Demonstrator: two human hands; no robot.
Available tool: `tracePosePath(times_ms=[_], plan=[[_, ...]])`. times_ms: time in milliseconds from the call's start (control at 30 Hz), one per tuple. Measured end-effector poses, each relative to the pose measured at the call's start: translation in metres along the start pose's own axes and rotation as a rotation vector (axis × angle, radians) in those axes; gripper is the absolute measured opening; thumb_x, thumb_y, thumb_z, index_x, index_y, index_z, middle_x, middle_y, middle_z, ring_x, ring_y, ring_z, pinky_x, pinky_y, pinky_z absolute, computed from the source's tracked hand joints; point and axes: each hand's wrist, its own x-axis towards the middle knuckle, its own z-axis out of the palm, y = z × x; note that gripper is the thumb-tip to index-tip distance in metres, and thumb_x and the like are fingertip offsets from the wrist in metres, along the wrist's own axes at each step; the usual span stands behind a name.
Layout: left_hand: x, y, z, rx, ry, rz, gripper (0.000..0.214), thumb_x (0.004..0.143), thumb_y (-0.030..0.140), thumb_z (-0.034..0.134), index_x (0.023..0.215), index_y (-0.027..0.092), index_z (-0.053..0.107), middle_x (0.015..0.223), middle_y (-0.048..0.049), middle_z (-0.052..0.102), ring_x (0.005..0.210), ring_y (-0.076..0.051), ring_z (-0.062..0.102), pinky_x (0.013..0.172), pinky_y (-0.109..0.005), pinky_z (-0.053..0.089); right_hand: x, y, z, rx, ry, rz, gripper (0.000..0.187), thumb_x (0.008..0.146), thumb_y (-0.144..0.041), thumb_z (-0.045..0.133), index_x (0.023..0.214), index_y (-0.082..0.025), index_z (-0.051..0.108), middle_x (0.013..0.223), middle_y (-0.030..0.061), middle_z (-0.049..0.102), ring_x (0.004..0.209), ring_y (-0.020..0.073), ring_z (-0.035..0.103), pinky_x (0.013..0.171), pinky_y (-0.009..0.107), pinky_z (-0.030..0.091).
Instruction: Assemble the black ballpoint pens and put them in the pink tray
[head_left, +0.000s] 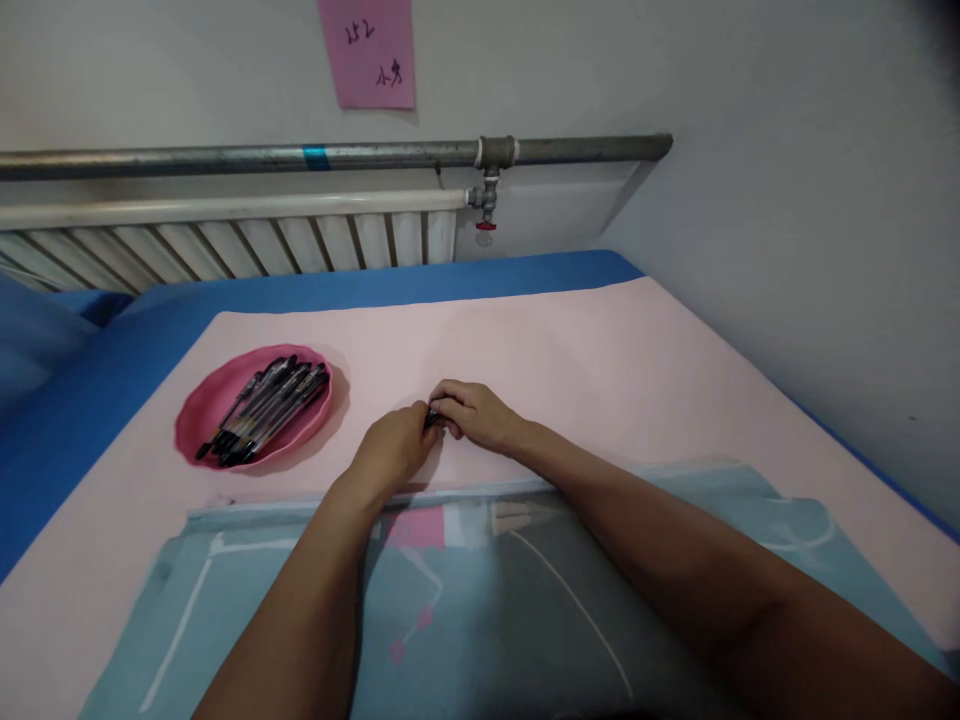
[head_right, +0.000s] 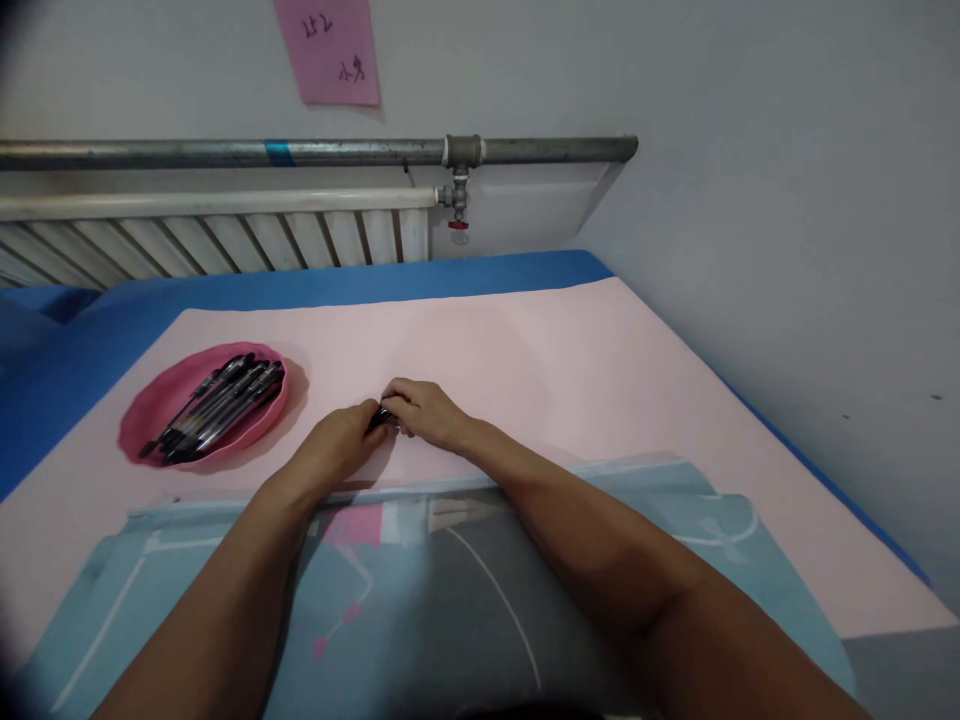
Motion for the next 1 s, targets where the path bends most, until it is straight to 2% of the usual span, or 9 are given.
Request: tracePosePath(times_ms=[1000], plan=[[-0.0013, -0.0002, -0.0007, -0.012, -0.002, 0.001, 0.028, 0.087, 0.033, 0.037, 0.102, 0.016, 0.053, 0.093, -0.0107, 0.067, 0.084, -0.023, 0.062, 0.066, -0.030, 0.042, -0.0008, -0.0019, -0.0006, -0.009, -0.001, 0.000, 0.012, 0.081, -0.017, 0.043, 0.076, -0.016, 0.054, 0.047, -0.0067, 0.046, 0.046, 0.0078, 0.045, 0.050, 0.020, 0.037]])
